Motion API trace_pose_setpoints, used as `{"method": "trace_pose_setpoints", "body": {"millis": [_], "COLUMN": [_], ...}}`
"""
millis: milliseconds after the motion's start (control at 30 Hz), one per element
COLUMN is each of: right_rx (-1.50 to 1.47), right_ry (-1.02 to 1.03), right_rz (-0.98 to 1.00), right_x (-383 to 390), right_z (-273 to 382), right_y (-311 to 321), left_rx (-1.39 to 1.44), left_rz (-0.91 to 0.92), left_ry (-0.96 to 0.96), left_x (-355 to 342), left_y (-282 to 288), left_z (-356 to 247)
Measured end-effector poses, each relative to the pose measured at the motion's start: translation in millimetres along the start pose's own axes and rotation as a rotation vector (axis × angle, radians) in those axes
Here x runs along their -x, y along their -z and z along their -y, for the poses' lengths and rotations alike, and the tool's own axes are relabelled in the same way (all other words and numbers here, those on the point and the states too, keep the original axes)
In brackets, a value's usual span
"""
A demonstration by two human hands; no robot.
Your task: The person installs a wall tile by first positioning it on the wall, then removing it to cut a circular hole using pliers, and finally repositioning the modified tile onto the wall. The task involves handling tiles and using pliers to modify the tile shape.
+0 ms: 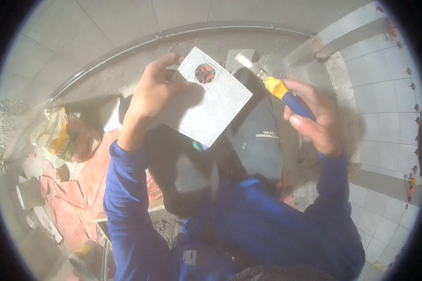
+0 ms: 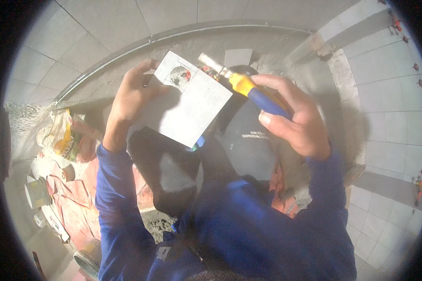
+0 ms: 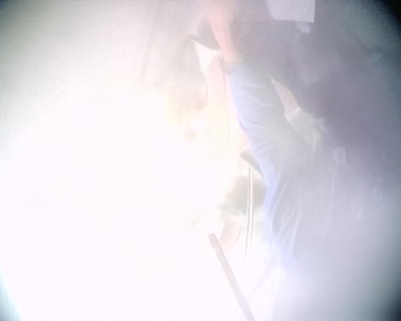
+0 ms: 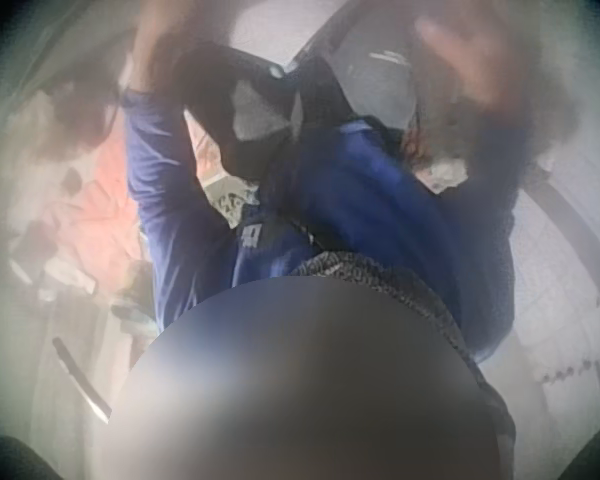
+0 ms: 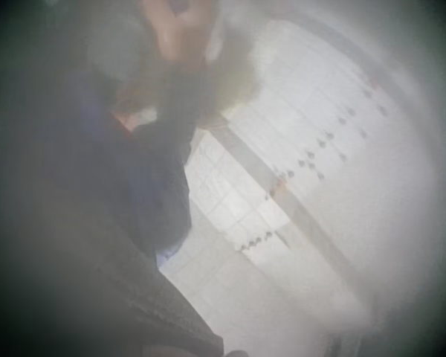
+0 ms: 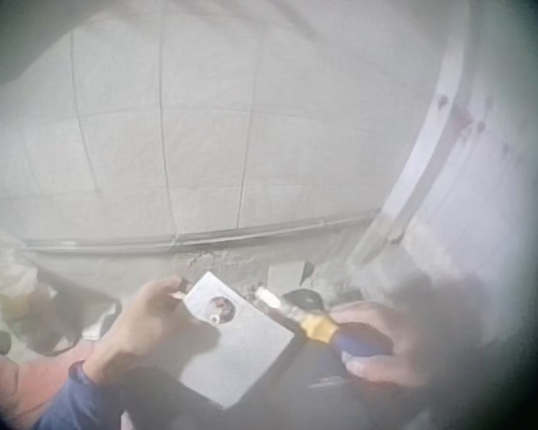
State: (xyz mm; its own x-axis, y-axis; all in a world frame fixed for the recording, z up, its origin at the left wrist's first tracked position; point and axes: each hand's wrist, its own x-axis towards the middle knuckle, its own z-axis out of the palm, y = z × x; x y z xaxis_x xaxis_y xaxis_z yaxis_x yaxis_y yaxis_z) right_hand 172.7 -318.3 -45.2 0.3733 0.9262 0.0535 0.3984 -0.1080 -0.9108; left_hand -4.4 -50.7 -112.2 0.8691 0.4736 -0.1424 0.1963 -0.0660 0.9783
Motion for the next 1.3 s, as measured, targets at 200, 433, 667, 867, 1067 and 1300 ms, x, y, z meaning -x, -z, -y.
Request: {"method": "trace_pose_setpoints", "body": {"millis": [200,433,667,867,1067,1300], "right_rx": [-0.589,-0.464,-0.032,0.145,0.175,0.171], "right_ry": [-0.275,-0.048,0.126,0.235,0.139,0.157], "right_rz": [0.025,-0.047,-0.250,-0.159,-0.153,-0.148], "right_x": [47.2,77.4,77.6,75.6,60.4,55.1], "right_z": [-33.8,-42.3,-49.2,-34.7,-36.6,-34.5], "right_y": [-45.4,-59.8,-65.9,-57.2,-64.1,-63.5], "left_rx": [0.119,0.002,-0.038,-0.077,-0.144,-0.078], "left_rz": [0.022,-0.285,-0.514,-0.578,-0.575,-0.586], "left_ry": [-0.021,-0.132,-0.240,-0.255,-0.294,-0.245], "left_x": [20.5,40.9,47.5,52.8,56.9,58.3], "left_y": [-33.1,-63.3,-105.7,-119.5,-122.7,-120.3], "left_z": [27.3,37.4,47.5,56.5,55.6,55.5]}}
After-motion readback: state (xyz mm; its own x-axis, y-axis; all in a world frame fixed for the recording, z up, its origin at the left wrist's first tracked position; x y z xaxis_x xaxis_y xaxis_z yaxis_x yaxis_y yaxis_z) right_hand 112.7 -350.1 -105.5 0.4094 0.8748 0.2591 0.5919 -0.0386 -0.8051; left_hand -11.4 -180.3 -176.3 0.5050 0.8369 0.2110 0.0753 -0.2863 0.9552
